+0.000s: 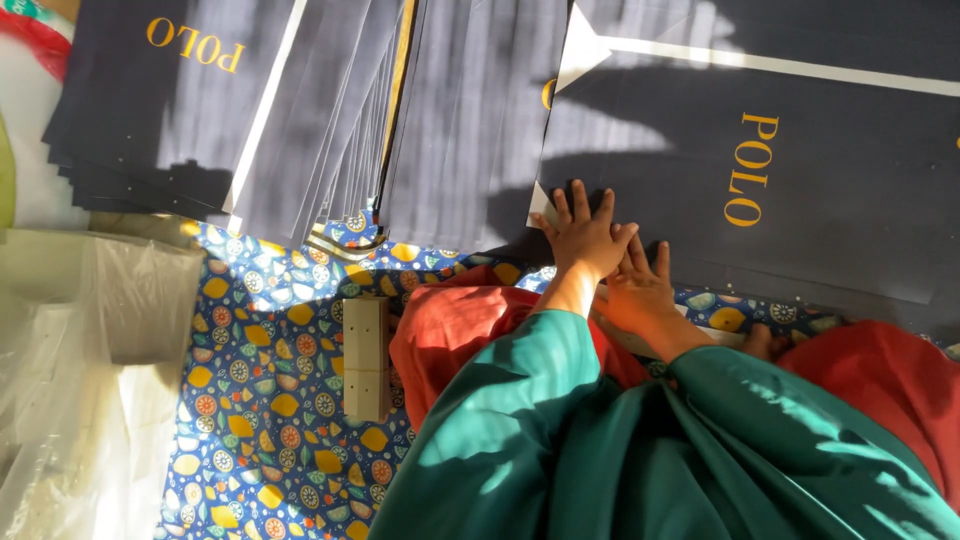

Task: The person applies glue to paper strips using a small stick and attaches them to large paper sheets, then folds the sheets.

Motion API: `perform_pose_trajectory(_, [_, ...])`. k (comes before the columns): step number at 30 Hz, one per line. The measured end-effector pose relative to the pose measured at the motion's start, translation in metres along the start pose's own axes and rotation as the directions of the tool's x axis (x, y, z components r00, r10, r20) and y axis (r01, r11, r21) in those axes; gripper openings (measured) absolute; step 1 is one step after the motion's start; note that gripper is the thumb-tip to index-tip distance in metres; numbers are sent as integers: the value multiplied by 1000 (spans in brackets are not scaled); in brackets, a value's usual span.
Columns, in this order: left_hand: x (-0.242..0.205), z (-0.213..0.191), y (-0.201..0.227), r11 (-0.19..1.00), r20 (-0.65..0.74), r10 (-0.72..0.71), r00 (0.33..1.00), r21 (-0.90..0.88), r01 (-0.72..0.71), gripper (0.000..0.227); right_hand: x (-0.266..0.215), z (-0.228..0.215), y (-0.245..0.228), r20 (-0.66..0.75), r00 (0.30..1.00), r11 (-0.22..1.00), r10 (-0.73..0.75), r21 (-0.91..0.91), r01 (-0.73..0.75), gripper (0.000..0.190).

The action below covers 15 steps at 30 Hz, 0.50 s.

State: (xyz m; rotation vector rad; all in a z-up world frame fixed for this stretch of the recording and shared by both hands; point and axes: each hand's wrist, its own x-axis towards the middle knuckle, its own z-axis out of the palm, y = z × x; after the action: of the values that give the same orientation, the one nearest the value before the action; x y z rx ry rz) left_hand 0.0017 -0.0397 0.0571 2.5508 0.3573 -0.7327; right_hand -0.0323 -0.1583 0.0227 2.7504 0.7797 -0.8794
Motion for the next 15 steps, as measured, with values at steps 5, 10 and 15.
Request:
perform_pose_trajectory(5, [23,11,-23,998,-162,-19,987,-68,8,74,21,30,21,-73,997,997,-35,61,40,94])
perform_pose_trajectory(10, [50,17,-56,994,-216,-105,971,-18,103,79,25,44,24,-148,988,992,-37,113,54,96])
perform_pose_trajectory(15, [48,16,-54,991,-189,-130,973,5,133,81,21,40,25,-188,982,992,-23,115,45,91])
